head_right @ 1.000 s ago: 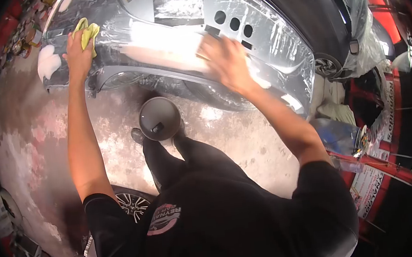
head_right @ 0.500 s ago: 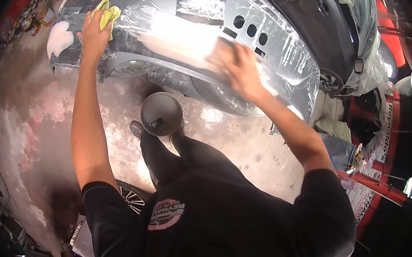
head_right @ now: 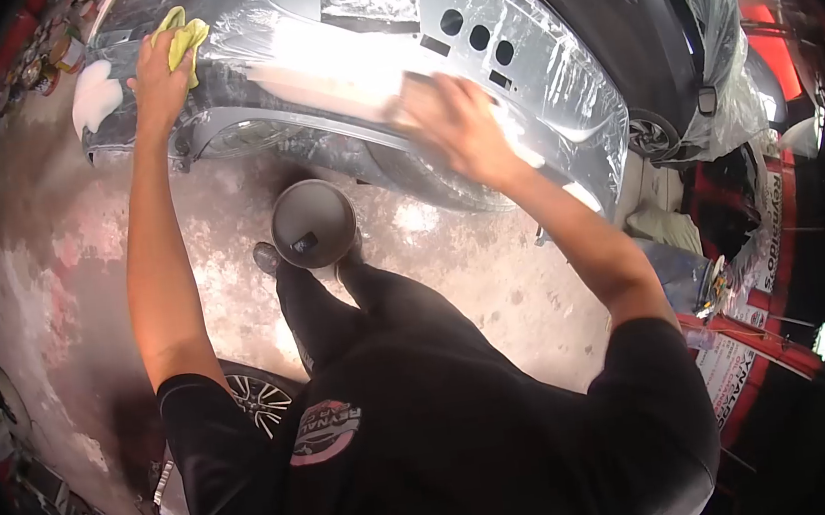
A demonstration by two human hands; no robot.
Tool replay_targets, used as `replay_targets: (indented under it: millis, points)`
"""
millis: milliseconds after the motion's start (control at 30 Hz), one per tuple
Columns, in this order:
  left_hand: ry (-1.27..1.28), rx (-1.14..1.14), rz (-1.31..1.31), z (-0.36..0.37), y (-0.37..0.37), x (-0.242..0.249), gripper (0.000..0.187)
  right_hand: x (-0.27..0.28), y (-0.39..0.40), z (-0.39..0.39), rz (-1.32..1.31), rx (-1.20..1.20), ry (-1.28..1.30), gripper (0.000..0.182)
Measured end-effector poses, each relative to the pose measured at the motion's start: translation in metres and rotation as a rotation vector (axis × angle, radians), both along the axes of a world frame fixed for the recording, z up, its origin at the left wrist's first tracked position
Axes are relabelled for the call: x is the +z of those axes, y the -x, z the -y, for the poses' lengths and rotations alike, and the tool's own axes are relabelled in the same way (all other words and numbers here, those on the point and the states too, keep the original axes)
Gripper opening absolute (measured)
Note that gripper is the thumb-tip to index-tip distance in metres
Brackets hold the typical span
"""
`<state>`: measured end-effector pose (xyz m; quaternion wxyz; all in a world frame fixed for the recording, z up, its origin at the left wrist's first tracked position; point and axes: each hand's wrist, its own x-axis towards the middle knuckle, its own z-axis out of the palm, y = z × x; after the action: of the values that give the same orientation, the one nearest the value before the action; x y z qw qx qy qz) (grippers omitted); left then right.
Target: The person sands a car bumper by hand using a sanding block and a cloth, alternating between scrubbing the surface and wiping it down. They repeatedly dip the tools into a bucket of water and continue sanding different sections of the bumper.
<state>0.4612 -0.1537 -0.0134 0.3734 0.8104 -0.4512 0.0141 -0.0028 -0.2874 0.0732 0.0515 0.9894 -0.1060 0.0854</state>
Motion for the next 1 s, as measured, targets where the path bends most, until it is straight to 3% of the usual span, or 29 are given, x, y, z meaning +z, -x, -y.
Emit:
replay_targets:
  millis: [133, 167, 233, 300, 433, 500, 633, 733, 867, 900, 1000]
  points:
    - [-0.045, -0.026, 0.016, -0.002, 0.004, 0.003, 0.045, -0.007, -0.186, -0.021, 0.069, 0.132, -0.138, 0.056]
    - [-0.027, -0.041, 0.005, -0.001, 0.000, 0.004, 0.046, -0.010, -0.214, -0.026, 0.054, 0.116, 0.032, 0.057]
    - [-0.045, -0.075, 0.013, 0.008, 0.003, 0.000, 0.046, -0.017, -0.198, -0.018, 0.185, 0.190, -0.048, 0.058]
    - [-0.055, -0.051, 0.023, 0.001, -0.012, -0.004, 0.046, -0.009, -0.119, -0.002, 0.111, 0.215, -0.032, 0.057]
    - [-0.015, 0.003, 0.048, 0.004, -0.006, -0.013, 0.047, 0.009, 0.034, -0.003, -0.026, -0.036, -0.080, 0.060]
    - [-0.014, -0.007, 0.015, -0.003, 0.006, -0.001, 0.047, 0.006, -0.023, -0.005, 0.100, 0.017, -0.109, 0.061]
    - [-0.040, -0.028, 0.004, -0.006, 0.003, -0.005, 0.045, -0.005, -0.228, -0.007, 0.157, 0.077, -0.029, 0.053]
    - [-0.065, -0.067, -0.010, -0.003, -0.002, 0.002, 0.044, -0.012, -0.225, 0.006, 0.278, 0.184, 0.013, 0.059]
    - [-0.056, -0.005, -0.008, -0.001, 0.000, 0.003, 0.044, 0.020, -0.060, -0.003, 0.077, 0.002, -0.012, 0.066]
    - [-0.051, 0.015, -0.018, -0.002, 0.002, 0.000, 0.044, 0.003, -0.012, 0.008, 0.032, 0.004, 0.004, 0.068]
    - [-0.004, 0.033, 0.015, -0.001, 0.011, 0.002, 0.044, 0.006, -0.055, 0.001, 0.047, 0.044, 0.006, 0.060]
